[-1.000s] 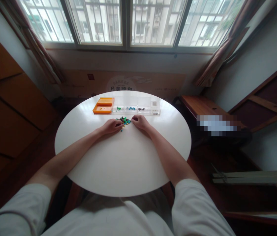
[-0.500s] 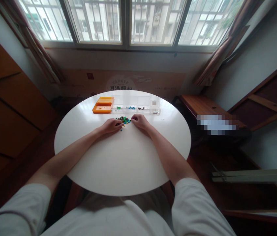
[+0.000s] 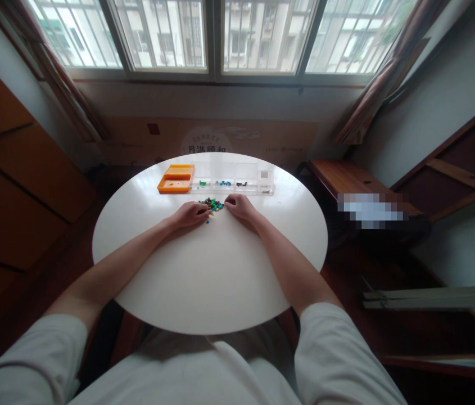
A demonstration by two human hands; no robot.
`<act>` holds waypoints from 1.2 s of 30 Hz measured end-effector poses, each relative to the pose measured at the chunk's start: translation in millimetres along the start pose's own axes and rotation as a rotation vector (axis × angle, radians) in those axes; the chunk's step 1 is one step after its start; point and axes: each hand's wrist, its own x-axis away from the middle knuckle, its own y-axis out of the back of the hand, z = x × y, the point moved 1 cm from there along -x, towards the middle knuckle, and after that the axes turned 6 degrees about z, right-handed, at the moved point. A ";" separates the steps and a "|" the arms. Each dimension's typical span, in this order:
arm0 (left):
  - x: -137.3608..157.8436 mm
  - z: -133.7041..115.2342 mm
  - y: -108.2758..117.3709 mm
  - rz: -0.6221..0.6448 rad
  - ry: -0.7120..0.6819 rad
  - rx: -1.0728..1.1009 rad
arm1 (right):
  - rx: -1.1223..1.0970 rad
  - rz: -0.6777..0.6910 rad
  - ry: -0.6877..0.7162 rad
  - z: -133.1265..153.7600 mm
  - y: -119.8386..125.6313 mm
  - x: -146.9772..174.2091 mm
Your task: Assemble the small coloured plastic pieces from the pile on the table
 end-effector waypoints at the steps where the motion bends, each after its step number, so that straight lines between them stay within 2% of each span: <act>1: 0.0 0.1 -0.1 0.000 0.000 -0.002 | 0.002 0.000 0.001 -0.2 0.0 0.0; 36: 0.1 0.1 0.4 -0.010 -0.010 0.006 | -0.016 0.006 0.002 4.2 1.3 1.3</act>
